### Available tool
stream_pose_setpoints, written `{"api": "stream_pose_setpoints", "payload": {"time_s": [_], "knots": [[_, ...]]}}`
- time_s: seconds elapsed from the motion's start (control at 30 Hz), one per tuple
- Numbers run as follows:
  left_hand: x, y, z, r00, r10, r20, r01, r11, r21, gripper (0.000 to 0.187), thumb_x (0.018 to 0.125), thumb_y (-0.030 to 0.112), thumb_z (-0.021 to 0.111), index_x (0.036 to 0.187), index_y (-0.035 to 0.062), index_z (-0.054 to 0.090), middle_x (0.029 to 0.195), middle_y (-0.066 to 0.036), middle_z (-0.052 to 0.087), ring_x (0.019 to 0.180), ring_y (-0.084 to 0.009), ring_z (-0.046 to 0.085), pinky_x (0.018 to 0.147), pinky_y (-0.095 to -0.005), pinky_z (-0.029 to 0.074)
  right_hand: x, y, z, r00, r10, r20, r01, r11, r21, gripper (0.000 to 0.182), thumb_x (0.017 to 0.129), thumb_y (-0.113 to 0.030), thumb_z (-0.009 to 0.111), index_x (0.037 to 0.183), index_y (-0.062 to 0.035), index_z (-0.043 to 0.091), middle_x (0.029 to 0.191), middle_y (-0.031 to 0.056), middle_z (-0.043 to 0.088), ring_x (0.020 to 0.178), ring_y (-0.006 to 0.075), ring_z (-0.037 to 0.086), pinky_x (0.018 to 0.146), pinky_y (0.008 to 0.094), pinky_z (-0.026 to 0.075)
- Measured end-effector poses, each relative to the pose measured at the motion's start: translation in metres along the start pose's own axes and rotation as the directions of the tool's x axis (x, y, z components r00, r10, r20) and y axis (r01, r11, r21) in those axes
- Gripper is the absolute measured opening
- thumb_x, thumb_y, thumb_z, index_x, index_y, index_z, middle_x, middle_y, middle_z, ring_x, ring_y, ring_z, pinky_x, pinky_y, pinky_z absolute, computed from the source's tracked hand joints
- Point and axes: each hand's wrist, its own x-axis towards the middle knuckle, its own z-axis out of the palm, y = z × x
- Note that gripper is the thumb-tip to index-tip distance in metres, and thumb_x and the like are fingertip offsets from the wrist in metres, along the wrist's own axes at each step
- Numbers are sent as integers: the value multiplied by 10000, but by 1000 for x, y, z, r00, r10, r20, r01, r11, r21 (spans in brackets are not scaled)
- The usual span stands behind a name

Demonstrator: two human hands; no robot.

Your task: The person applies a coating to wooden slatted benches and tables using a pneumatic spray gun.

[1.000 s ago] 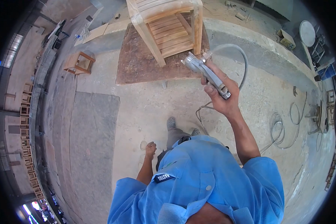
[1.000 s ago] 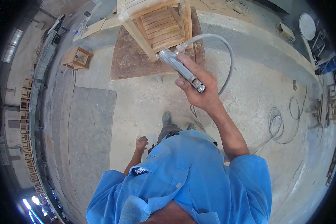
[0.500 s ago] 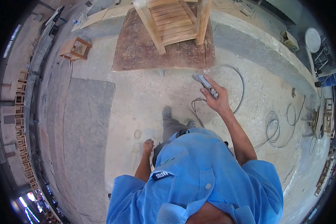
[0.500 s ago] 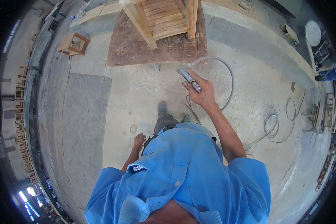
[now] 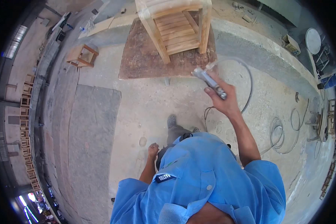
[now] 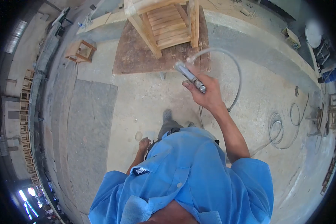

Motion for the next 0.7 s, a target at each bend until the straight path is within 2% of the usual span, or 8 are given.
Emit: {"api": "stream_pose_setpoints", "payload": {"time_s": [0.1,0.17,0.2,0.4,0.5,0.6,0.63,0.7], "knots": [[33,-32,-8,982,167,89,-165,986,-29,417,827,262,654,1193,65,629,896,-77,656,713,-193,615,519,-340,473,21,-61,-38,983,-132,-131,152,976,158,536,825,-154,762,1322,-75,577,1200,160,667,994,251,693,852,340,528],[64,-54,-11,862,485,146,-506,812,291,296,812,273,626,1015,67,692,882,-113,668,745,-200,616,630,-350,489,28,-85,-51,967,-190,-172,224,953,203,553,823,-151,764,1329,-54,564,1238,162,648,1034,240,677,869,346,526],[67,-44,-12,836,516,185,-535,692,484,269,814,282,598,927,63,706,871,-123,665,753,-207,615,671,-354,490,28,-89,-52,964,-206,-167,238,949,205,559,823,-151,764,1333,-47,558,1248,163,643,1050,240,672,876,346,525],[59,12,-15,719,595,358,-670,459,583,343,841,322,472,759,39,647,802,-125,620,749,-267,597,709,-384,482,36,-92,-39,963,-230,-142,253,952,173,575,823,-156,761,1346,-54,544,1243,170,642,1072,256,668,875,345,530],[62,21,-16,767,577,280,-627,582,517,244,819,266,528,770,65,656,809,-111,626,786,-276,620,706,-377,489,50,-86,-29,935,-264,-238,299,946,123,562,817,-155,765,1335,-77,561,1193,178,663,1032,247,685,838,354,544],[83,16,-19,770,561,303,-631,604,486,198,808,242,555,789,81,669,833,-109,643,810,-274,634,722,-369,500,46,-72,-22,997,-29,-73,38,992,123,519,848,-136,738,1333,-65,566,1147,164,691,1006,199,673,868,316,505],[89,23,-17,756,570,323,-651,598,468,186,805,236,564,798,87,675,840,-109,649,817,-271,638,728,-365,503,43,-63,-17,997,-28,-72,34,997,76,516,837,-149,747,1322,-93,579,1126,167,694,988,223,686,831,330,523],[100,34,-14,730,513,452,-642,285,712,205,804,252,574,820,83,689,845,-113,655,820,-238,640,732,-350,510,36,-48,-7,998,-16,-63,15,1000,-19,512,816,-175,766,1301,-148,605,1084,172,699,952,271,710,757,357,560]]}}
